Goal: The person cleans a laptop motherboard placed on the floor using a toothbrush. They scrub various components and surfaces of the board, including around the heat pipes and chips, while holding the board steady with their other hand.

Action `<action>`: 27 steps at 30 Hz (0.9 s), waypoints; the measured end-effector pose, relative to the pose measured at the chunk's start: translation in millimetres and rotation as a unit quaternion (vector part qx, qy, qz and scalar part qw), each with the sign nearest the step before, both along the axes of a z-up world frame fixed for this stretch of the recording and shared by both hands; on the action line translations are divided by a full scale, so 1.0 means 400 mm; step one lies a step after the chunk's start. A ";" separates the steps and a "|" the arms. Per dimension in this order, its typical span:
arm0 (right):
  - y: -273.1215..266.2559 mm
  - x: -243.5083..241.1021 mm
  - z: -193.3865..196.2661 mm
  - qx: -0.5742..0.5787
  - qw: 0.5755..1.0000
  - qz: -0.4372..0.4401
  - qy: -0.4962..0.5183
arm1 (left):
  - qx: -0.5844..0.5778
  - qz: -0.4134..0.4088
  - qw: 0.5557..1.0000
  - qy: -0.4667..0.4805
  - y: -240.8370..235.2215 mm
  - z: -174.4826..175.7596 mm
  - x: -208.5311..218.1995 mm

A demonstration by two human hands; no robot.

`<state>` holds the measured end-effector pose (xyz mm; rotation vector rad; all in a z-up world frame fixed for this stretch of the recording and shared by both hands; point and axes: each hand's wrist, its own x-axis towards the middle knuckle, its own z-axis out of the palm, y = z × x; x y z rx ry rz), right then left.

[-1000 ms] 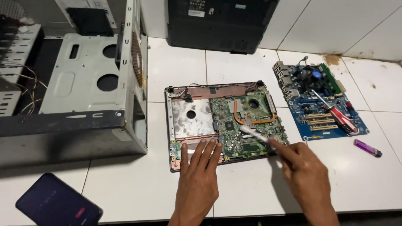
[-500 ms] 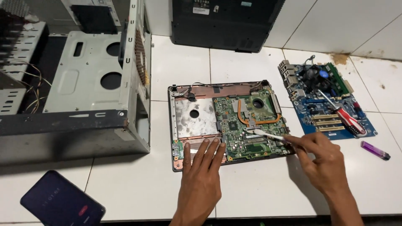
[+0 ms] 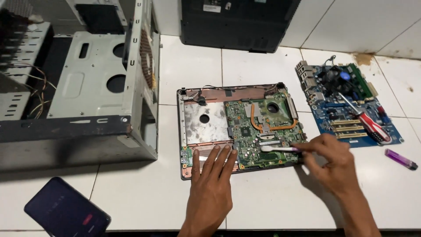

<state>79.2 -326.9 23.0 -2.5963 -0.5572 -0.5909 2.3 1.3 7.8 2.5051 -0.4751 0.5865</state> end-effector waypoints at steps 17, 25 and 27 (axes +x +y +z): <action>0.067 -0.073 -0.010 -0.080 0.991 -0.056 -0.089 | 0.012 0.005 1.000 0.003 -0.003 -0.007 0.002; 0.105 -0.127 -0.010 -0.099 0.982 -0.154 -0.049 | 0.008 0.003 1.000 0.007 -0.005 -0.010 0.003; 0.136 -0.166 -0.013 -0.109 0.977 -0.182 -0.025 | 0.004 0.000 1.000 0.009 -0.006 -0.006 0.001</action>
